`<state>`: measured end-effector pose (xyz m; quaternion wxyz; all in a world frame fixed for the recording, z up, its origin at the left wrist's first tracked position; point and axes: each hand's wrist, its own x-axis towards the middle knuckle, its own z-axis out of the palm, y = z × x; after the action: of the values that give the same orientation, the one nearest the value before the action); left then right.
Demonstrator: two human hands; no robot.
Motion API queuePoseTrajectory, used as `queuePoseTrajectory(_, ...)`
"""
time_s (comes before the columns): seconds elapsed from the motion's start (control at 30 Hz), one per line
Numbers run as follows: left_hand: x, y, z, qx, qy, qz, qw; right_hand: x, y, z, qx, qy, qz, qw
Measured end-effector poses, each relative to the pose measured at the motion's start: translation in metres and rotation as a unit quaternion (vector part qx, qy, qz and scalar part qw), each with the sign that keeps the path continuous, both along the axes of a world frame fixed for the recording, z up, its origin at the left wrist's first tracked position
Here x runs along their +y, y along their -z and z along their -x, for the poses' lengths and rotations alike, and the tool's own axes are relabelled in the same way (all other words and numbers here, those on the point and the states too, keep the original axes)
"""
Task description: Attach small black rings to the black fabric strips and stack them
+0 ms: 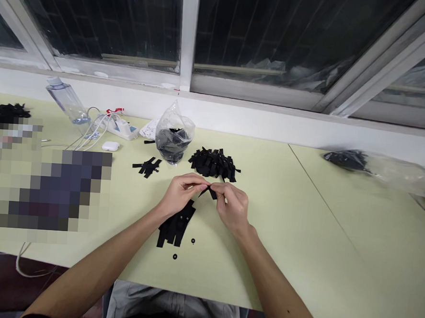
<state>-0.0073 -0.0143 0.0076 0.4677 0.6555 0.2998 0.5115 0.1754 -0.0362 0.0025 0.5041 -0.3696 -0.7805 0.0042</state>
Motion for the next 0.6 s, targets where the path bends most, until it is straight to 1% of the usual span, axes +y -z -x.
queuePoseTrajectory(0.13, -0.0005, 0.0007, 0.0002, 0.010, 0.003, -0.009, 1.000, -0.0008, 0.0019, -0.0011, -0.003, 0.022, 0.027, 0.999)
queuePoseTrajectory(0.33, -0.0006, 0.0012, 0.0012, 0.029, -0.011, -0.048, 0.998, -0.0030, 0.0018, 0.0033, -0.005, 0.059, 0.051, 0.997)
queuePoseTrajectory(0.43, -0.0007, 0.0020, 0.0011, 0.031, -0.014, -0.054, 0.998, -0.0029, 0.0023, 0.0055, 0.004, 0.067, 0.064, 0.996)
queuePoseTrajectory(0.6, 0.0005, 0.0051, -0.0005, 0.034, -0.023, -0.060, 0.997, 0.0001, 0.0056, 0.0065, 0.021, 0.072, 0.057, 0.996)
